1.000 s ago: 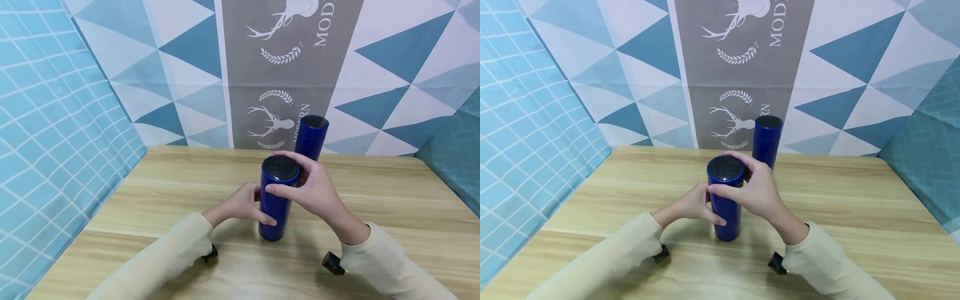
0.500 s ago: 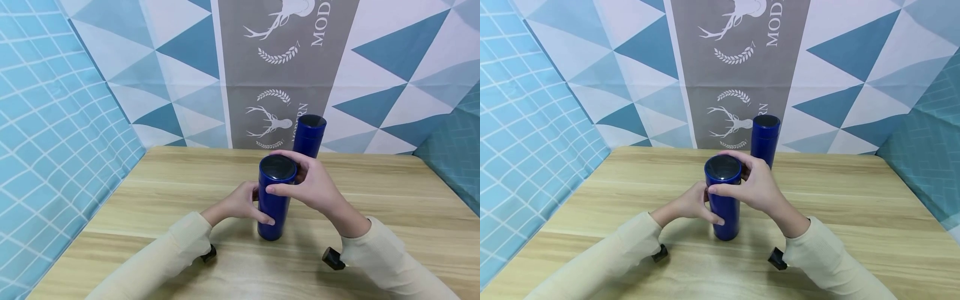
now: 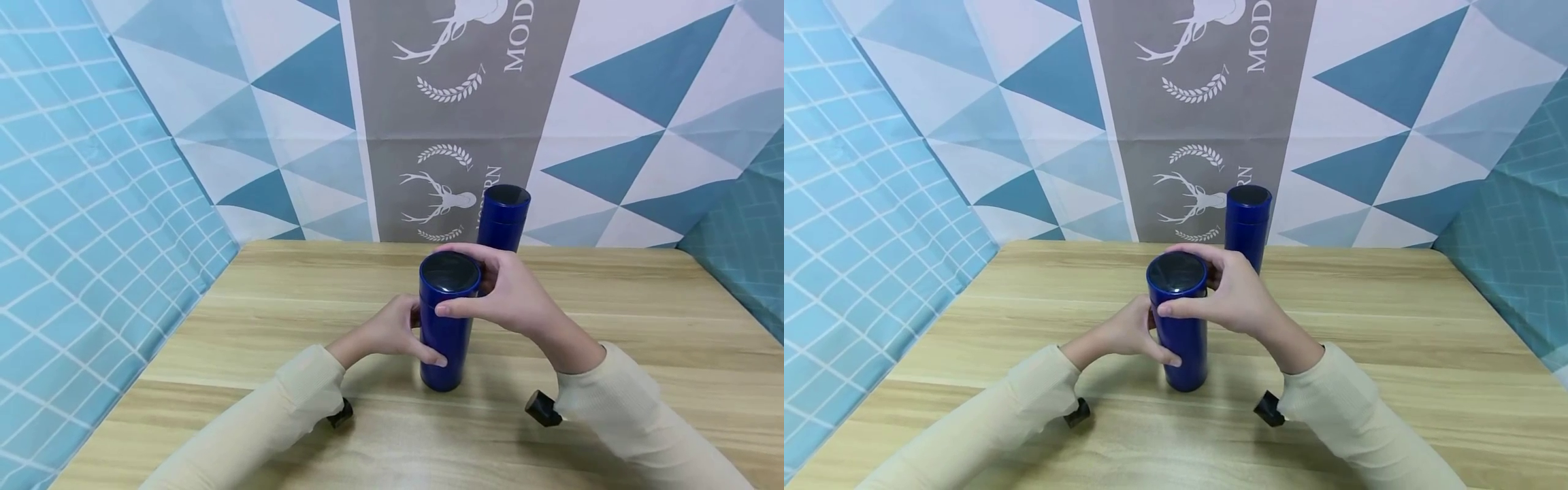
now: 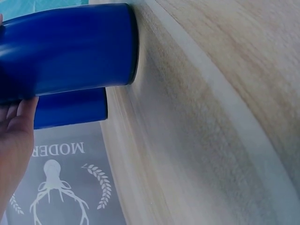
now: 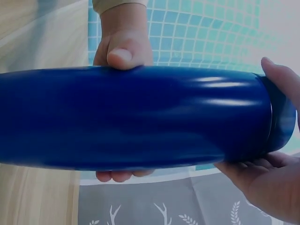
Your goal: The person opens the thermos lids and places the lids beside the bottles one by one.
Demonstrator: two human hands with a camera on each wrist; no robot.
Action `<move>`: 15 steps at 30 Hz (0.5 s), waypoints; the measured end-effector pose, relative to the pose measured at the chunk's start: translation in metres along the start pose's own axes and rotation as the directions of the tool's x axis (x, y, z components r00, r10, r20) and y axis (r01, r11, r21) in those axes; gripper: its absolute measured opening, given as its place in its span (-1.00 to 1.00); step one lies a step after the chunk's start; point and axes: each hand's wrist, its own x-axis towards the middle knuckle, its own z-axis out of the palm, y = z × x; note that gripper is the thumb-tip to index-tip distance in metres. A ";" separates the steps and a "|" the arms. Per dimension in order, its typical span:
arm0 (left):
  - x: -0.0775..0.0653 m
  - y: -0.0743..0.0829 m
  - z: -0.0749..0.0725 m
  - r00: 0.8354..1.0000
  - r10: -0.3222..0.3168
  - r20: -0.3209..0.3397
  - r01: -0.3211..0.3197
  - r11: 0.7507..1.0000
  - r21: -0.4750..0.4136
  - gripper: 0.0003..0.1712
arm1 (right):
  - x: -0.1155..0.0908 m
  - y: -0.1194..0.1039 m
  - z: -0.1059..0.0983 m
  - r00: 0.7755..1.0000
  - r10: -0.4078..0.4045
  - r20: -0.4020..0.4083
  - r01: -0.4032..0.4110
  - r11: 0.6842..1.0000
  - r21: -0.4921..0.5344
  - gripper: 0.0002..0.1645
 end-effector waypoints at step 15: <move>0.000 0.001 0.000 1.000 -0.006 0.016 0.005 1.000 0.003 -0.30 | 0.008 0.006 -0.013 0.988 -0.087 0.128 0.087 0.996 0.006 -0.17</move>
